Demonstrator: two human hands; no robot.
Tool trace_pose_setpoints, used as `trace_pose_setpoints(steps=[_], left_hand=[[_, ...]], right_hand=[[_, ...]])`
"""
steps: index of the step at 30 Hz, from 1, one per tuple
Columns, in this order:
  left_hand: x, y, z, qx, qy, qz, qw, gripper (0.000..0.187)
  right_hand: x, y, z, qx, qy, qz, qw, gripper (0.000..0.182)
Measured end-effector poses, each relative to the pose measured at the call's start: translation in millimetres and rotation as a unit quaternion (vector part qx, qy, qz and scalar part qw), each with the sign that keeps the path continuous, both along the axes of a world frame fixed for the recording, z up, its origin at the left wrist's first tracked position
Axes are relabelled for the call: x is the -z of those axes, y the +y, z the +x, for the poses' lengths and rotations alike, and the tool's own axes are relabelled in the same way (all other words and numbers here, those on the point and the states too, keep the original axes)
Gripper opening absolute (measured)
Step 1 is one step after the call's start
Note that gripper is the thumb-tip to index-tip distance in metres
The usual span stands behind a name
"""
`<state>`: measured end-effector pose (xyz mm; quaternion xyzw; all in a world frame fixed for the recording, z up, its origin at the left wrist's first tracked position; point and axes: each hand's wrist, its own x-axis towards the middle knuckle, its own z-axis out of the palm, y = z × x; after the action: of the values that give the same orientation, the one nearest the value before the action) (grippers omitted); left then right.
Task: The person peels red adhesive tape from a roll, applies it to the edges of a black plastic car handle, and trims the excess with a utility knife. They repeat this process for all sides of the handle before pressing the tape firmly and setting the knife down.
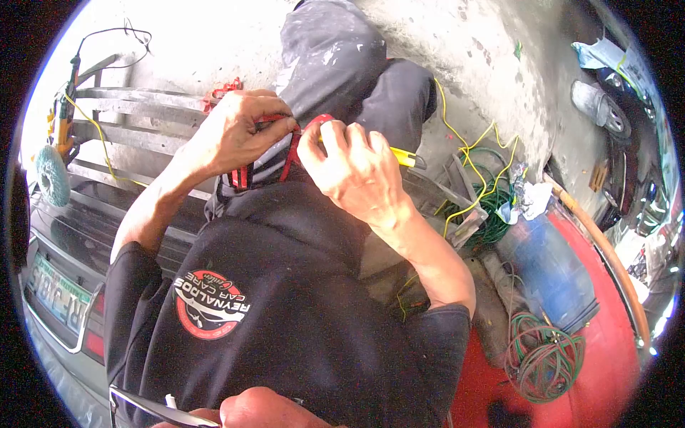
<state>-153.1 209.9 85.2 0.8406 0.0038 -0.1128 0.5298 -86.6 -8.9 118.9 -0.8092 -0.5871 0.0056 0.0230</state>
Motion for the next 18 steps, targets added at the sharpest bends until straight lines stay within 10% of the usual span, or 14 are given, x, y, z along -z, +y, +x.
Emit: trace_pose_setpoints(steps=[18], left_hand=[[3.5,3.5,3.6,0.020,0.013,-0.021,0.999,0.017]], right_hand=[[3.3,-12.7,4.4,0.006,-0.002,-0.016,1.000,0.025]])
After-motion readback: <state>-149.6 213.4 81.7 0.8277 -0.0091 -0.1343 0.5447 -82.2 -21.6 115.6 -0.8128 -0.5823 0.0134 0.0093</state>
